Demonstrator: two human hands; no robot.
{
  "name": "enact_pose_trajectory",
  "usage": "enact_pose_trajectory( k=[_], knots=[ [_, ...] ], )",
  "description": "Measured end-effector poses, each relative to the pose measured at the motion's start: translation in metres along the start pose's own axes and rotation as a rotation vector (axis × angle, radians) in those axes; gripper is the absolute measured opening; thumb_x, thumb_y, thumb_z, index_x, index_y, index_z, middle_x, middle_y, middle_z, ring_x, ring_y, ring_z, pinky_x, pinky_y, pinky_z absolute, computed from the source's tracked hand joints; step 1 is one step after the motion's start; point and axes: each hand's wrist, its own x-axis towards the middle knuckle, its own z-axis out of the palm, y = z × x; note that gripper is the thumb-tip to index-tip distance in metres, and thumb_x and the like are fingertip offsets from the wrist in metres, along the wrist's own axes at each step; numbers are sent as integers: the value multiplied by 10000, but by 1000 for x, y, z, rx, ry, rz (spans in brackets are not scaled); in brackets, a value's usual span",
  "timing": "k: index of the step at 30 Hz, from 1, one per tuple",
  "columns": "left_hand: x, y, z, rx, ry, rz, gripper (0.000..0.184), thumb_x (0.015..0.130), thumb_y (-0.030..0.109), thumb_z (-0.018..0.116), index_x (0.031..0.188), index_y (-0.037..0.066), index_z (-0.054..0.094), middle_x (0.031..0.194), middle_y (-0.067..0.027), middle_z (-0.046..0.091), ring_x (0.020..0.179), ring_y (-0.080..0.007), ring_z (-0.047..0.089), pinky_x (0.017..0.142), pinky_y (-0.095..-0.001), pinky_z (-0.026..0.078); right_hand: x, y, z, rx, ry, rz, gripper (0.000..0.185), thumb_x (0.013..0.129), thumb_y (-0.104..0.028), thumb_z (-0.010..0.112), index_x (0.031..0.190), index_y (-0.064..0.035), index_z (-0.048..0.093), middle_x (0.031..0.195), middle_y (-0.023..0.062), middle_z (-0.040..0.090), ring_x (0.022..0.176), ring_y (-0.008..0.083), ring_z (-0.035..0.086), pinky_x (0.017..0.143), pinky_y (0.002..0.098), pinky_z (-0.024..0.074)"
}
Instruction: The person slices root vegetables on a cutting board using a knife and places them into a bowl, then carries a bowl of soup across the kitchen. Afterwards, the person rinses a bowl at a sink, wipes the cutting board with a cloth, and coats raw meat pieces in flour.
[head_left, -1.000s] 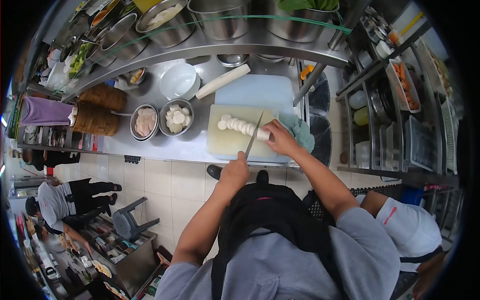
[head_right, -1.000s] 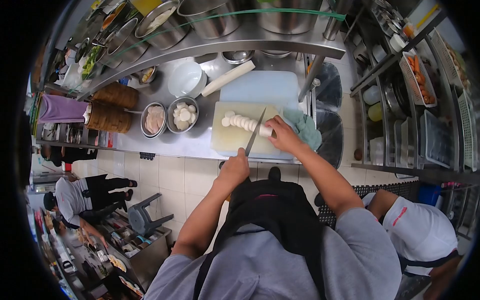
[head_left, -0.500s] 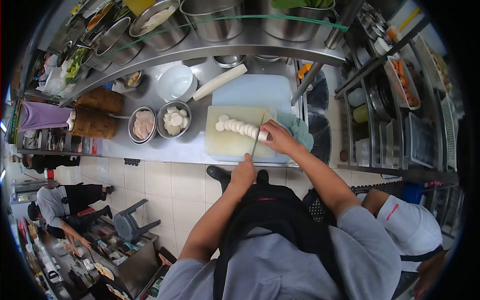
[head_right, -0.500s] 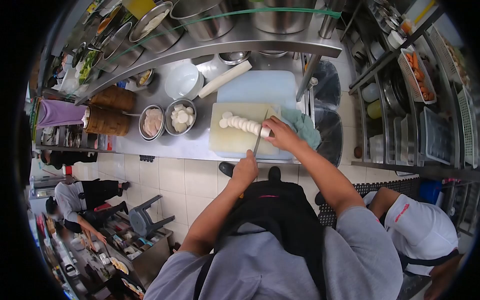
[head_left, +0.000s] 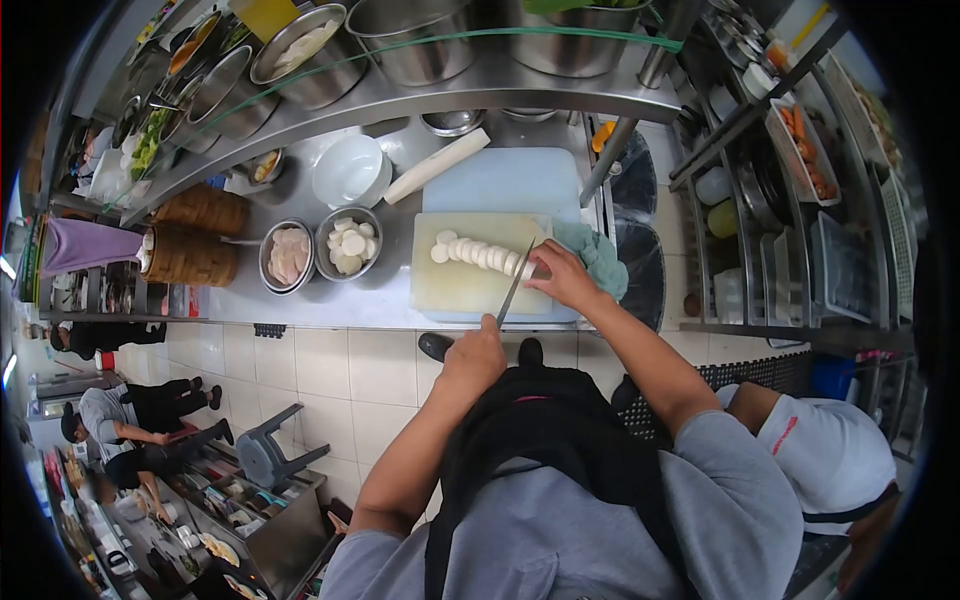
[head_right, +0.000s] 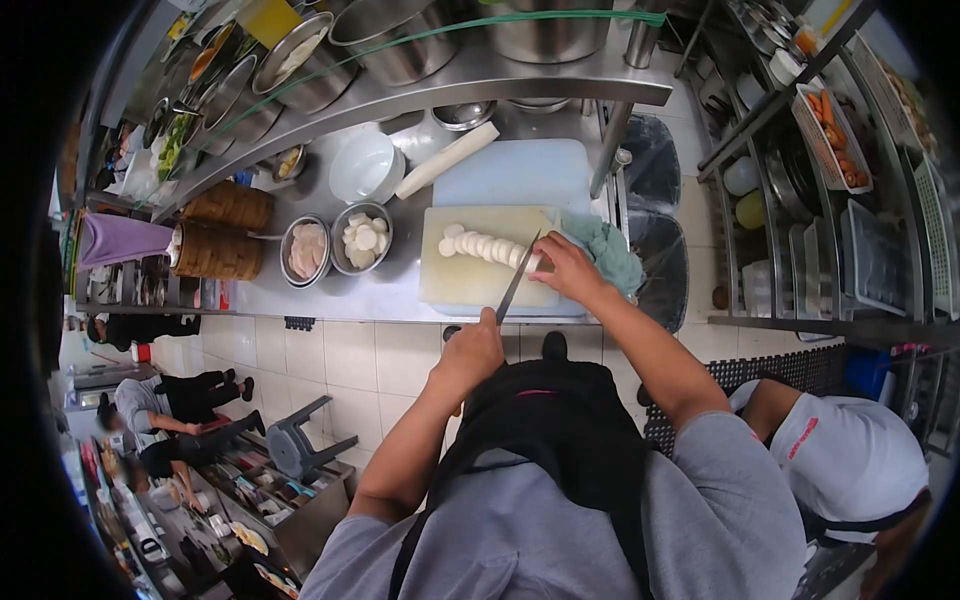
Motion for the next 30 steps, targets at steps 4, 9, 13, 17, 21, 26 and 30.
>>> enact_pose_trajectory(
  k=[4,9,13,17,21,26,30],
  knots=[
    [6,-8,7,-9,-31,14,173,933,86,482,1036,-51,459,844,-358,663,847,-525,678,762,-581,555,1,1,-1,27,-19,0,418,687,-64,865,998,-33,587,966,96,584,825,272,652,744,380,544],
    [19,-8,19,-46,-66,0,199,910,78,508,1066,-43,477,897,-353,674,898,-521,679,809,-582,549,4,-4,-4,76,-73,37,380,710,-27,835,982,-38,570,963,100,582,838,275,662,748,383,545],
    [26,-19,47,-50,-24,-8,190,935,101,506,1062,-37,473,869,-343,676,849,-509,686,756,-578,558,1,-8,1,79,-66,27,370,714,-9,821,984,-31,569,962,112,580,832,278,665,753,372,548],
    [32,-38,82,-82,103,26,189,981,146,492,1056,-25,469,806,-332,671,771,-504,680,687,-583,554,-2,-11,4,138,-35,134,338,737,-25,795,992,-25,573,956,109,574,891,288,646,833,362,542],
    [33,-56,68,-173,102,101,230,1002,185,493,1079,-29,462,773,-341,653,747,-520,656,663,-594,527,4,-15,4,-48,-16,42,388,747,-71,789,1067,-32,573,1029,130,572,1016,337,606,916,401,503],
    [-4,-72,22,-333,242,11,299,1030,239,475,1130,-41,447,779,-350,633,756,-560,606,681,-621,470,18,-25,36,-138,97,-155,664,747,-220,824,1329,-91,531,1290,168,524,1149,369,529,989,457,455],
    [-23,-110,15,-366,335,-74,273,1035,243,474,1123,-14,454,801,-338,642,763,-561,602,688,-630,463,42,-47,54,-427,78,-85,733,733,-358,828,1378,-158,544,1317,141,523,1106,344,558,962,461,466]
  ],
)
